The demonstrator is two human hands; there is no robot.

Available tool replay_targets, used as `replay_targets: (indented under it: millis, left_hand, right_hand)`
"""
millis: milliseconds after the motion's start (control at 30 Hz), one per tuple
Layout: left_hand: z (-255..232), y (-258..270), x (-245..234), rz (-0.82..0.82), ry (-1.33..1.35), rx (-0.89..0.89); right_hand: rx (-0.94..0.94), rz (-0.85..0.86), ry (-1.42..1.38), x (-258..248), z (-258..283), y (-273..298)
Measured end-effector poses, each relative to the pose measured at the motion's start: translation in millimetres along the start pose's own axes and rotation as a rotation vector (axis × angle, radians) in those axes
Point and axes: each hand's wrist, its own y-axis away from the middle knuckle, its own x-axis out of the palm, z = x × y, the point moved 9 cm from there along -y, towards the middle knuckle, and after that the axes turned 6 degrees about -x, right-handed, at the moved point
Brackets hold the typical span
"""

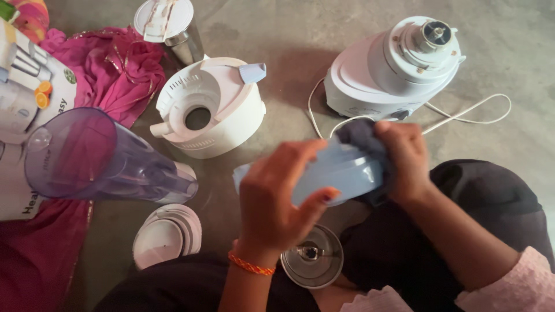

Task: The person sits on the floor and wipes the exterior and interior surfaces of a light blue plastic lid and a white plastic appliance base using a dark cloth. The person handles the parts one at a time, turning them over to clean all sides.

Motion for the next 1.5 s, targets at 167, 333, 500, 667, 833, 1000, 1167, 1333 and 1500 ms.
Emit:
replay_targets:
  millis: [167, 333, 500, 667, 833, 1000, 1167, 1333, 1500]
  left_hand:
    - [41.9, 3.1, -33.8, -0.118, -0.034, -0.135]
    - [89.8, 22.7, -57.5, -0.316, 0.237, -0.286]
    - [111.8, 41.3, -55.3, -0.543, 0.548, -0.276]
    - [84.2, 47.2, -71.2, -0.627, 0.213, -0.196]
    - [43.9, 39.3, -82.9, -0.612, -0.033, -0.099]
    - [33.0, 37.6, -88.1, -0.628, -0.049, -0.12]
    - [36.6, 37.1, -86.8, -0.629, -0.047, -0.128]
    - [27.2, 30.7, -71.4, -0.48, -0.219, -0.047]
    - [20.3, 24.9, -61.0, -0.425, -0.224, -0.013]
  right_hand:
    - [0.138, -0.112, -0.328, -29.9, -5.6, -6.7]
    - [0.089, -0.292, -0.577, -62.9, -17.0, -26.9]
    - [0.048, -0.241, -0.491, -56.1, -22.1, -35.4]
    - [0.183, -0.138, -0.234, -35.5, -0.3, -15.9]
    - [0.066, -0.018, -0.039, -11.4, 14.1, -11.1]
    - [-0.089, 0.08, -0.005, 0.2, 28.9, -11.1]
    - [-0.311, -0.018, -0.046, 0.0, 62.7, -9.7]
    - [-0.724, 0.078, 0.64, 26.3, 108.5, 9.8]
    - [-0.685, 0.193, 0.648, 64.7, 107.2, 31.6]
